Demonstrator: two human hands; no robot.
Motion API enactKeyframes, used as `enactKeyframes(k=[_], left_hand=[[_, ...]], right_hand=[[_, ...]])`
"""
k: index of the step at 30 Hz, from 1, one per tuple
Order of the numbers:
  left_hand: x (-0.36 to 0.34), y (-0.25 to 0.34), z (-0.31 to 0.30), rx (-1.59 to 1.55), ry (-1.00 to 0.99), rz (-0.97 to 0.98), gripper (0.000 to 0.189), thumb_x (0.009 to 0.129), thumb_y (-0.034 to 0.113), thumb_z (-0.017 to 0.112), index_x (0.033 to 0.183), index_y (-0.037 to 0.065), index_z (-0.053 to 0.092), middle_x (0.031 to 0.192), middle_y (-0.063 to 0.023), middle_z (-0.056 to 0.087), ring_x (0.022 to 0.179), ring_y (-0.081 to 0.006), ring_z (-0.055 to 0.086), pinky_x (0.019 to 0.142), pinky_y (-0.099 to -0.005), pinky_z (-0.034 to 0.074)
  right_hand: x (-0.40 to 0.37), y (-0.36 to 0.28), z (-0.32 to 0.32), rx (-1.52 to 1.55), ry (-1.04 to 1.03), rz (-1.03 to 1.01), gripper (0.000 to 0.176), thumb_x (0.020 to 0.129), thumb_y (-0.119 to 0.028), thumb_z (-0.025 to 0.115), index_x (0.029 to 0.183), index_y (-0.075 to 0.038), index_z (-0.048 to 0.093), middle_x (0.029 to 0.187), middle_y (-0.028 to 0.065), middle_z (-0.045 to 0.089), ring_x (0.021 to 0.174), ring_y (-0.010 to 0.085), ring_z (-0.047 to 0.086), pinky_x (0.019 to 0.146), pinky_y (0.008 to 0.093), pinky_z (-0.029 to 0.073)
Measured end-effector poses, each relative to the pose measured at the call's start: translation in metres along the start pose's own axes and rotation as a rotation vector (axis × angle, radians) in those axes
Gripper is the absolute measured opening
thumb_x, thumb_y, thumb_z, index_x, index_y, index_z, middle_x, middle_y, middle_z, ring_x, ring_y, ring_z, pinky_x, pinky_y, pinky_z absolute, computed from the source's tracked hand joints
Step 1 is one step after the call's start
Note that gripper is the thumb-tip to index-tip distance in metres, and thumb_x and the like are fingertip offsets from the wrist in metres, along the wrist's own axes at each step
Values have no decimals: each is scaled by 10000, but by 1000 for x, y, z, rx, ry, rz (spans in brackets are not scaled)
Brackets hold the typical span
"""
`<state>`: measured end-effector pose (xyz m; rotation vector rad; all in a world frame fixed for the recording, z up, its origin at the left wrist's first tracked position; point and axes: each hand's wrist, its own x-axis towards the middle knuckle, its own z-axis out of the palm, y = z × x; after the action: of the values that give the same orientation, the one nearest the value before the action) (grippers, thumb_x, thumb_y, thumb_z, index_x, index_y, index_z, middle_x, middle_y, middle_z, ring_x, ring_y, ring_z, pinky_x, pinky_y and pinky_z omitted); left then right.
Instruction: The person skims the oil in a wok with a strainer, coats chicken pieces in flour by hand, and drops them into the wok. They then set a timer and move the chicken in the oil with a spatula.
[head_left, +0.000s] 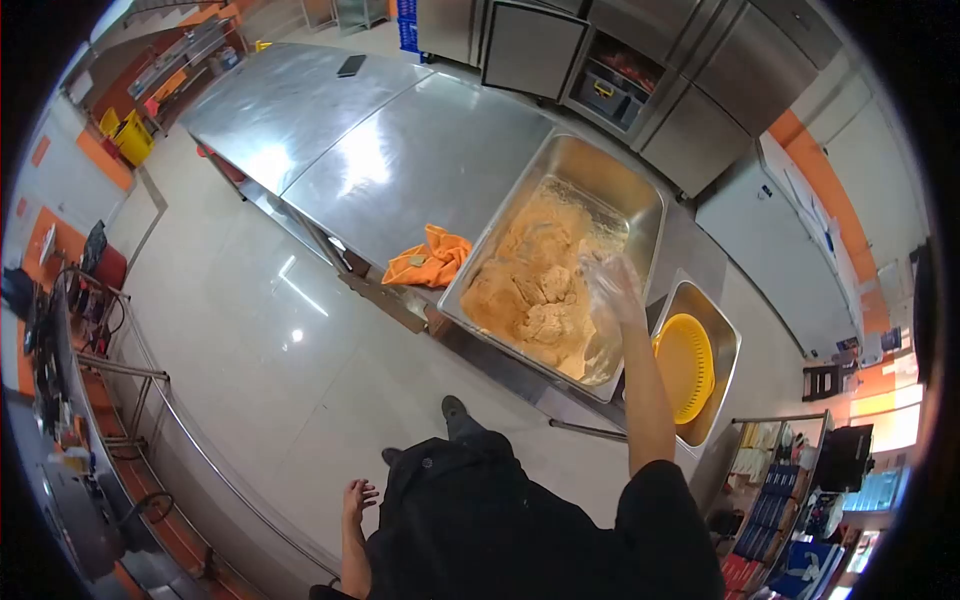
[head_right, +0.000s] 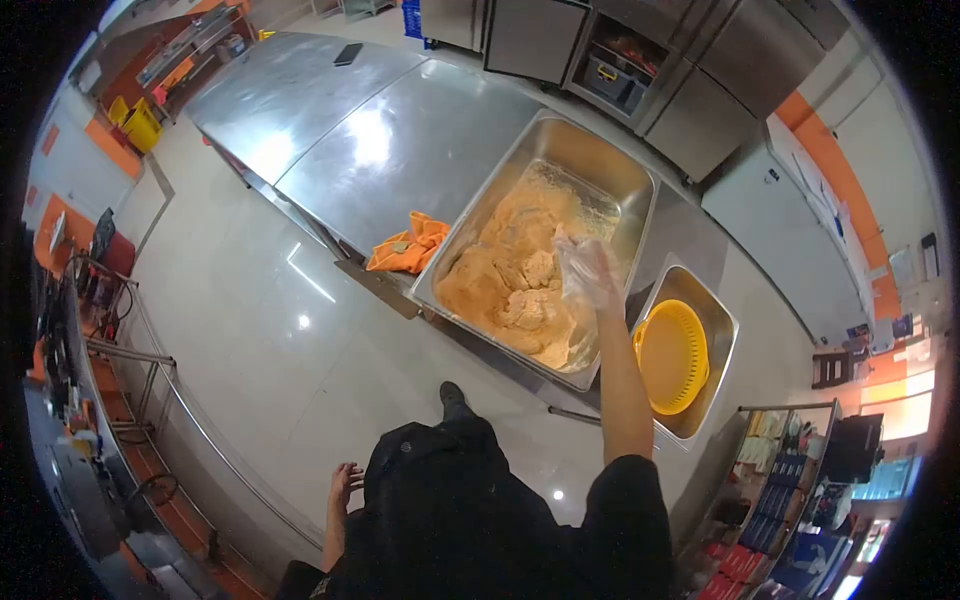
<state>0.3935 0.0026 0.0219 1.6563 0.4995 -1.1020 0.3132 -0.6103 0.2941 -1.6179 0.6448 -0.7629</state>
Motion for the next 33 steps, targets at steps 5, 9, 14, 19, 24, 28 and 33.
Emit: enactKeyframes(k=[5, 9, 14, 19, 24, 28, 33], left_hand=[[7, -11, -33, 83, 37, -193, 312, 841, 277, 452, 1036, 34, 469, 856, -126, 566, 740, -284, 599, 625, -437, 473], [0, -8, -35, 0, 102, -175, 338, 833, 286, 451, 1057, 32, 461, 868, -125, 565, 730, -279, 597, 617, -427, 473], [-10, -8, -13, -74, 144, -120, 320, 836, 286, 443, 1035, 36, 464, 836, -113, 563, 722, -260, 596, 598, -404, 470], [10, -58, -12, -99, 84, -186, 308, 840, 271, 437, 1039, 45, 502, 796, -88, 572, 745, -248, 599, 612, -419, 478], [32, -130, -37, 776, 52, 374, 268, 829, 246, 461, 1012, 75, 556, 751, -67, 582, 693, -225, 576, 655, -414, 478], [25, -108, -17, 676, 90, 309, 266, 821, 253, 476, 998, 73, 560, 749, -70, 585, 711, -237, 578, 670, -409, 477], [6, -63, -1, 51, 164, -111, 294, 821, 281, 481, 999, 52, 527, 798, -91, 580, 755, -262, 595, 653, -404, 480]], right_hand=[[58, 104, -7, 425, -198, 339, 192, 786, -195, 591, 840, -16, 549, 820, 76, 567, 723, 170, 550, 626, 286, 470], [52, 109, 34, 400, -368, 385, 133, 774, -117, 557, 850, -8, 552, 780, 92, 569, 735, 199, 584, 661, 289, 499], [70, 206, 21, 273, -613, 341, 133, 739, -49, 575, 864, -10, 558, 749, 75, 573, 679, 192, 579, 623, 295, 504], [65, 126, 16, -120, -642, 19, 101, 793, -15, 491, 859, 3, 566, 763, 46, 584, 620, 139, 565, 490, 255, 450], [114, 139, -42, 404, -426, 500, 244, 756, -115, 624, 950, 15, 554, 928, 119, 599, 789, 201, 595, 679, 330, 518], [123, 152, -60, 602, -436, 244, 296, 735, -152, 661, 944, 32, 558, 905, 147, 595, 799, 240, 595, 694, 355, 517], [128, 130, -48, 175, -739, -73, 243, 690, -95, 656, 882, 35, 582, 844, 138, 602, 767, 233, 600, 658, 360, 519]])
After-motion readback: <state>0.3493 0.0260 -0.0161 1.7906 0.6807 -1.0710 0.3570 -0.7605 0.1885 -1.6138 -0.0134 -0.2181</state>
